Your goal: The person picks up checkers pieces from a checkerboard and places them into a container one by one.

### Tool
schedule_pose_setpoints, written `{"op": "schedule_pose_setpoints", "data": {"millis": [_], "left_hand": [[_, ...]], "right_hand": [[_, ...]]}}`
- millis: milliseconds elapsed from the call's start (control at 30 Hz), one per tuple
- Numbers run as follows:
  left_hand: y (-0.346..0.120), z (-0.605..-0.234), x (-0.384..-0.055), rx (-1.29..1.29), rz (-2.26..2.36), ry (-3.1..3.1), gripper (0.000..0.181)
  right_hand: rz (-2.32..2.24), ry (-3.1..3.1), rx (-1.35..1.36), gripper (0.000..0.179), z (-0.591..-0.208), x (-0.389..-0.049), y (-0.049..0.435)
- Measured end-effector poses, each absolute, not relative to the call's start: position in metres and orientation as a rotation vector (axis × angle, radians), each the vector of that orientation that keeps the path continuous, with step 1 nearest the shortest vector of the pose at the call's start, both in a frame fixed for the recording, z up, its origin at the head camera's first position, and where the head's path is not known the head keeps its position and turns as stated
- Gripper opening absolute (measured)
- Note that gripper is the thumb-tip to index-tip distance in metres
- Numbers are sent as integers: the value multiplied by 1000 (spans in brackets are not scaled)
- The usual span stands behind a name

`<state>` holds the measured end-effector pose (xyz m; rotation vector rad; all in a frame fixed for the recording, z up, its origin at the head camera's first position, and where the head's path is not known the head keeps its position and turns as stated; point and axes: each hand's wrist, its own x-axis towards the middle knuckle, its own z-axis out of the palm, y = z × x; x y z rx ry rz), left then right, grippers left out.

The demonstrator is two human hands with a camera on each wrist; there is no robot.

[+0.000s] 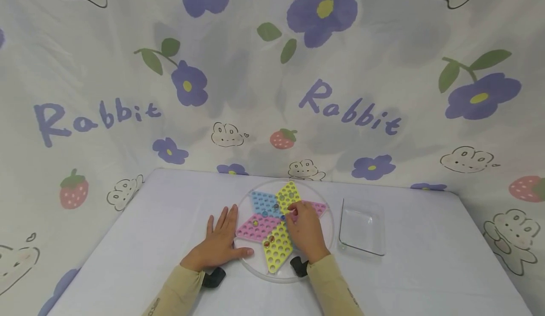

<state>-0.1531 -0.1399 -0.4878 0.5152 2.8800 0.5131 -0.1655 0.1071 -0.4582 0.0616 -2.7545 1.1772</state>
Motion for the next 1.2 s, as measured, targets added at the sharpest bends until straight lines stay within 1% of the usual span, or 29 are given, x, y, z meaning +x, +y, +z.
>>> {"op": "schedule_pose_setpoints", "data": {"millis": [200,467,733,1200], "left_hand": [[-140,-487,-153,519,517,2883,125],[-139,-485,-152,517,517,2880,124],[-139,-484,-152,504,511,2875,123],[-138,-484,-152,510,510,2877,122]], "right_hand": [[1147,-2754,109,18,-465,-167,104],[1147,-2824,109,22,-466,-168,101],[1085,-2846,159,23,-468,-170,99],[1013,-2896,169,20,-469,-171,99]]}}
